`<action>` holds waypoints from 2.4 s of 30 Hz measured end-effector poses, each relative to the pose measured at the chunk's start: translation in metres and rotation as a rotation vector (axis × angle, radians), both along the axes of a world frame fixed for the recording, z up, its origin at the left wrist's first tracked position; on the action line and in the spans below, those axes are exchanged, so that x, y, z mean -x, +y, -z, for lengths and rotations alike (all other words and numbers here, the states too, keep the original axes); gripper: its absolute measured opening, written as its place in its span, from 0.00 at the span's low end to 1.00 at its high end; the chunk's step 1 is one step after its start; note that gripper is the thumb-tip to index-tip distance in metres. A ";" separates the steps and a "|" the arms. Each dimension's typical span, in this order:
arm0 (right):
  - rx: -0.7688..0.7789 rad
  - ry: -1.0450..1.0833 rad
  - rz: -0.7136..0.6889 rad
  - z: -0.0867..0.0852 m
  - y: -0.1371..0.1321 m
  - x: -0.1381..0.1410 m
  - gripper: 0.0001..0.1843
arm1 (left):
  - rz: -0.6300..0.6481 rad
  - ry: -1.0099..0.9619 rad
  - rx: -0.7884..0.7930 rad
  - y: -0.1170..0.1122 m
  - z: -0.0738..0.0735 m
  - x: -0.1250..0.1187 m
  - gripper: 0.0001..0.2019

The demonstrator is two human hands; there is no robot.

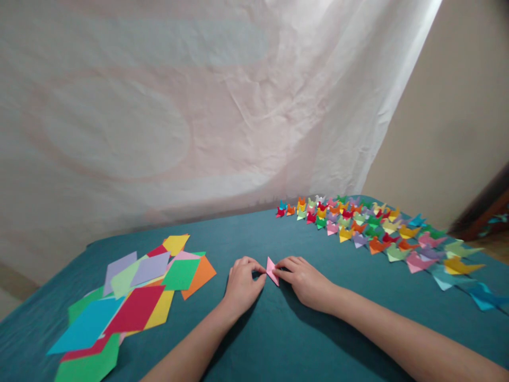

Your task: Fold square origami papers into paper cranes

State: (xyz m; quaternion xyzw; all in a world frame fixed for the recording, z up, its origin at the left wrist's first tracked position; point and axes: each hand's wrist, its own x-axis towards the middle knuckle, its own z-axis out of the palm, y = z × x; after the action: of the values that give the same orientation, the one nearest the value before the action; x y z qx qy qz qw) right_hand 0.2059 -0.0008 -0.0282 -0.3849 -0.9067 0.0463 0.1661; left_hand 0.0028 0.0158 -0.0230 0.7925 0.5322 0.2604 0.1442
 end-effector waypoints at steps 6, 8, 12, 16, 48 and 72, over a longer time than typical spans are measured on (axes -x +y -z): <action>-0.002 0.007 -0.002 0.000 -0.001 0.000 0.20 | -0.007 -0.045 0.043 0.001 0.000 0.000 0.05; -0.003 0.007 -0.004 0.000 -0.001 0.000 0.20 | -0.009 -0.051 0.040 0.001 0.000 0.000 0.05; -0.005 0.004 -0.002 0.000 -0.001 0.000 0.20 | -0.005 -0.063 0.035 0.001 0.001 0.000 0.05; -0.007 -0.004 -0.003 -0.001 -0.001 0.000 0.20 | 0.014 -0.082 0.025 0.001 0.001 0.000 0.04; 0.012 -0.022 0.042 -0.003 -0.003 0.004 0.23 | 0.150 -0.047 -0.062 -0.006 0.002 -0.008 0.06; -0.217 -0.278 -0.018 -0.003 0.000 0.011 0.14 | 0.177 0.258 -0.078 -0.038 0.000 -0.027 0.24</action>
State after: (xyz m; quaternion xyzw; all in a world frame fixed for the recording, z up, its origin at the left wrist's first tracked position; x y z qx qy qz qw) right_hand 0.1952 -0.0012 -0.0257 -0.3594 -0.9239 -0.1041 0.0795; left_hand 0.0294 -0.0220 -0.0226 0.8683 0.4638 0.1629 0.0663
